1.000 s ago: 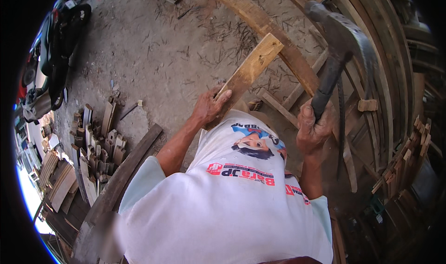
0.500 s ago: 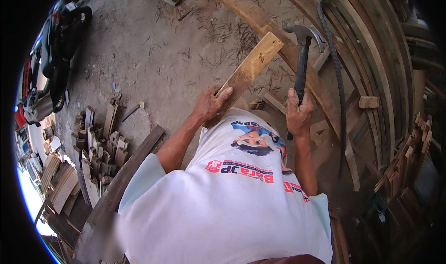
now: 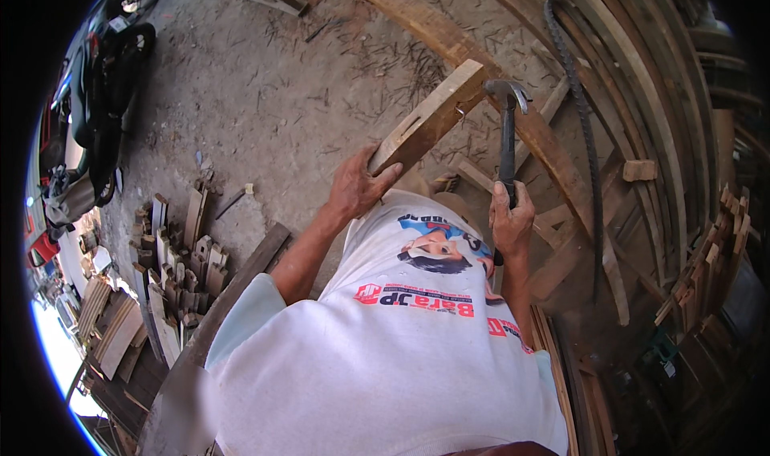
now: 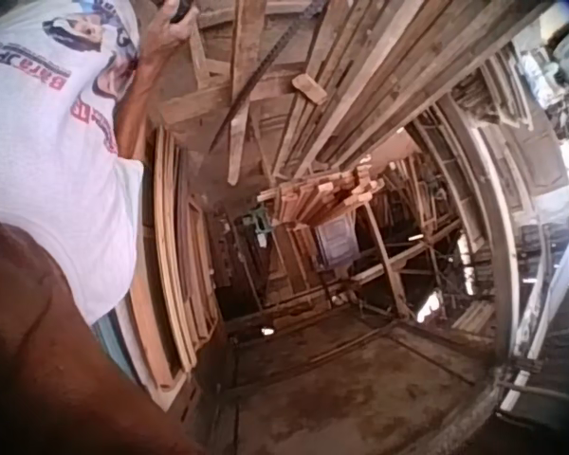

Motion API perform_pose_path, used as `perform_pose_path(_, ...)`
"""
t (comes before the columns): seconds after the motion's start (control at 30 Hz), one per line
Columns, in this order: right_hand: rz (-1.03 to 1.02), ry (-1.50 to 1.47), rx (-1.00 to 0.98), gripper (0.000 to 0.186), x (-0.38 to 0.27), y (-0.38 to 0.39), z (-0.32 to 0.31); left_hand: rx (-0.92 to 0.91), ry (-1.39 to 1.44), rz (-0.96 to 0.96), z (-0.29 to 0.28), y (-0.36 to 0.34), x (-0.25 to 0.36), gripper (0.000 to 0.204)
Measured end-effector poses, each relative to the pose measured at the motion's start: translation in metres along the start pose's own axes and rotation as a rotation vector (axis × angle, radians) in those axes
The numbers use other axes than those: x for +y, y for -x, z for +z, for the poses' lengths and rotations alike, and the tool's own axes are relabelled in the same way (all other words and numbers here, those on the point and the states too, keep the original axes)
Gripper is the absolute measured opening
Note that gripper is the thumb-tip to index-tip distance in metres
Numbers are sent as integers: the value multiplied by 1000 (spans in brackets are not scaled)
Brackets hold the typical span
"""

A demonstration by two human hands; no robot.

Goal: The person uses a hammer and a metal pipe to repeatedly strike and shape a small piece of wood held against a wooden workbench. The person adjusts the wood's position and orientation between strikes, occasionally using a rebar rod to assist in the process.

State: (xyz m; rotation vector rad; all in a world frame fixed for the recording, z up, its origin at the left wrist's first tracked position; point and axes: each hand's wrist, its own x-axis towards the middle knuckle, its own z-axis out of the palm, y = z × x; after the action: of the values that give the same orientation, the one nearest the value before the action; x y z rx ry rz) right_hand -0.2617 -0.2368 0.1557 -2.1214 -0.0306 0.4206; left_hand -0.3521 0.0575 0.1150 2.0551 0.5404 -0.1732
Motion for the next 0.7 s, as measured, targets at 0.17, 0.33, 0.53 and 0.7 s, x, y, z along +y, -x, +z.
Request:
perform_pose_path(0.17,136,-59,38,38,8,21,-2,168,-246,214,6,0,-4,62)
perform_pose_path(0.33,159,-102,114,38,21,22,-7,171,-379,244,6,-10,-4,69)
perform_pose_path(0.53,290,-181,119,34,10,20,-2,165,-444,246,6,-28,-11,67)
perform_pose_path(0.7,302,-189,98,34,16,19,1,205,-477,288,4,-33,-6,66)
